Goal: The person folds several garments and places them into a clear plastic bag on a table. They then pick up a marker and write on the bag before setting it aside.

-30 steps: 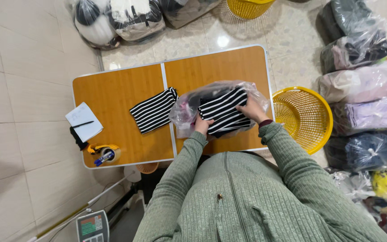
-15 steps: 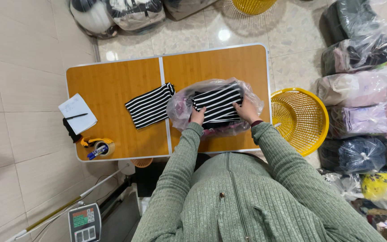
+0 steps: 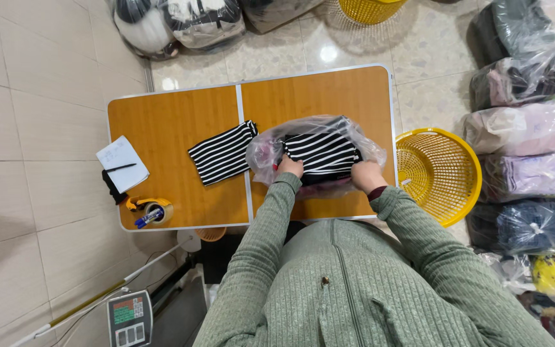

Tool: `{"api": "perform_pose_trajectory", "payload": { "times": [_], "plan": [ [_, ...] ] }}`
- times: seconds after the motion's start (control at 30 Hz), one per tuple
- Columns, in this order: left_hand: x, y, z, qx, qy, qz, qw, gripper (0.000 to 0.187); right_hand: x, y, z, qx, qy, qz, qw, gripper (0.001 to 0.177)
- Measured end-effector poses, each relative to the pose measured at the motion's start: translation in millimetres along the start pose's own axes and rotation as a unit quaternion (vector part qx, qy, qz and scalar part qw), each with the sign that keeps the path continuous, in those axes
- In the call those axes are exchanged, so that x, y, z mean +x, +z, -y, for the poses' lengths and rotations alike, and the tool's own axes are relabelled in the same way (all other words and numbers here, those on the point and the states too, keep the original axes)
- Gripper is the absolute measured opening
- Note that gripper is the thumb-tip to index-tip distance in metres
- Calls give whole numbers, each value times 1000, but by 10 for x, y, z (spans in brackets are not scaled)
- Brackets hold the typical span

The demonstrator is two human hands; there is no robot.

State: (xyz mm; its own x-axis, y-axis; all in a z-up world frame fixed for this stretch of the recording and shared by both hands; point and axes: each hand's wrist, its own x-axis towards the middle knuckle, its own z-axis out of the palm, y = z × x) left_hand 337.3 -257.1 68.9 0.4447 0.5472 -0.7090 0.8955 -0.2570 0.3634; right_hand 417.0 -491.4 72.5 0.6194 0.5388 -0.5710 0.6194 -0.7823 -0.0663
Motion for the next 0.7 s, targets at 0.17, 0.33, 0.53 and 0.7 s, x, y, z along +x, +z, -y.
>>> {"api": "perform_pose_trajectory", "payload": {
  "times": [0.17, 0.33, 0.53, 0.7],
  "plan": [
    [82, 42, -1, 23, 19, -20, 999, 62, -159, 71, -2, -52, -86, 45, 994, 14],
    [7, 90, 85, -15, 22, -56, 998, 60, -133, -8, 104, 10, -78, 59, 995, 20],
    [-10, 51, 166, -1, 37, -50, 998, 52, -166, -189, 126, 99, -103, -87, 986, 63],
    [62, 45, 146, 141, 12, -17, 990, 73, -269, -202, 96, -30, -93, 132, 986, 20]
  ]
}}
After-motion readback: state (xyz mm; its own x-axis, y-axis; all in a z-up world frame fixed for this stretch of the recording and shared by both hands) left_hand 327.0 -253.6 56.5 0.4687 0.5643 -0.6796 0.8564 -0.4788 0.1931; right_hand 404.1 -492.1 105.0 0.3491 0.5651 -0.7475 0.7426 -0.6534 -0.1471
